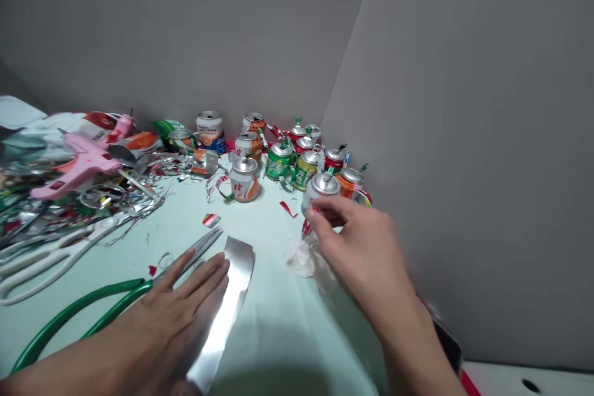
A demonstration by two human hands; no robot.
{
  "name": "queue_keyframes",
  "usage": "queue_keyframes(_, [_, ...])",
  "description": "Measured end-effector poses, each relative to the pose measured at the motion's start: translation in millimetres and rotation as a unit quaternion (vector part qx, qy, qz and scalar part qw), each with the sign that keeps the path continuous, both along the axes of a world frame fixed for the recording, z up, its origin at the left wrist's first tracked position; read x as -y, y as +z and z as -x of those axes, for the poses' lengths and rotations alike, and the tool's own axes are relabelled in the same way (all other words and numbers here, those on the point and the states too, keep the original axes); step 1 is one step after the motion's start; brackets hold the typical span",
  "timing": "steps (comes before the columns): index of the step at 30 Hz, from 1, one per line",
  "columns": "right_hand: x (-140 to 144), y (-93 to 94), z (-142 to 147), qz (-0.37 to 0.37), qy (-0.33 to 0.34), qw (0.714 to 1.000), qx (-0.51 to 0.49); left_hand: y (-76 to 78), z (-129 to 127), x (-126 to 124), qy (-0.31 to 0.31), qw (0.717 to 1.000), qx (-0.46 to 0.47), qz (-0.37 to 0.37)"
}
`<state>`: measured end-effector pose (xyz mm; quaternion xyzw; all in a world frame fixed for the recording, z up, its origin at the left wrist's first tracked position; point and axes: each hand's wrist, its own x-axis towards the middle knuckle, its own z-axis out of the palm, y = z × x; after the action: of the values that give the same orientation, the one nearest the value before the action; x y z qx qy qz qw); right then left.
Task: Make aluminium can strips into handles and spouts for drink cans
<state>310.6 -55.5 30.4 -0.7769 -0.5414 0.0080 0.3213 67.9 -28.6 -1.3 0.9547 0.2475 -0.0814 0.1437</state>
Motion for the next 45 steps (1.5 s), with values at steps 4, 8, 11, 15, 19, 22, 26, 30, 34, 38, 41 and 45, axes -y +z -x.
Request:
queue_keyframes(4, [9.7, 2.5, -6.3, 0.114, -0.013, 0.991, 0.075, 1.2, -9.3, -2.2, 0.008, 0.999, -0.038, 0.019])
queue_keyframes(8, [11.9, -18.4, 8.2, 0.272, 0.018, 0.952, 0.140, -13.8, -14.9, -2.7, 0.036, 0.998, -0.041, 0.006])
queue_keyframes(11, [8.2, -36.7, 19.3, 0.294, 0.036, 0.938, 0.183, -28.0, -11.1, 0.3, 0.054, 0.998, 0.009, -0.034])
queue_keyframes(15, [8.3, -43.7, 27.0, 0.253, 0.074, 0.957, 0.125, -36.5, -5.4, 3.3, 0.066, 0.995, 0.030, -0.065])
queue_keyframes(19, [15.3, -43.5, 44.0, 0.119, 0.195, 0.972, -0.055, -34.0, -6.0, 2.0, 0.077, 0.995, 0.033, -0.056])
queue_keyframes(22, [15.1, -51.7, 62.2, 0.132, 0.313, 0.936, -0.088, -30.0, -7.4, 1.1, 0.080, 0.995, 0.039, -0.040])
queue_keyframes(26, [5.9, -60.4, 77.4, 0.185, 0.304, 0.934, -0.021, -21.5, -7.8, 2.3, 0.087, 0.995, 0.036, -0.018])
queue_keyframes(30, [-7.2, -58.1, 82.5, 0.207, 0.253, 0.945, 0.016, -12.6, -8.0, 2.4, 0.077, 0.997, 0.025, -0.009])
queue_keyframes(34, [-22.8, -55.2, 84.6, 0.216, 0.214, 0.951, 0.062, -7.7, -8.5, 2.8, 0.069, 0.997, 0.010, -0.024])
queue_keyframes(38, [-35.9, -56.5, 83.4, 0.174, 0.242, 0.951, 0.079, -8.4, -10.5, 6.6, 0.060, 0.997, -0.015, -0.047])
queue_keyframes(41, [-40.2, -58.1, 83.2, 0.171, 0.288, 0.939, 0.072, -9.2, -9.9, 6.2, 0.060, 0.997, 0.003, -0.055])
queue_keyframes(45, [-37.3, -57.2, 88.5, 0.212, 0.293, 0.925, 0.113, 1.8, 0.4, -2.6, 0.079, 0.994, 0.068, -0.010])
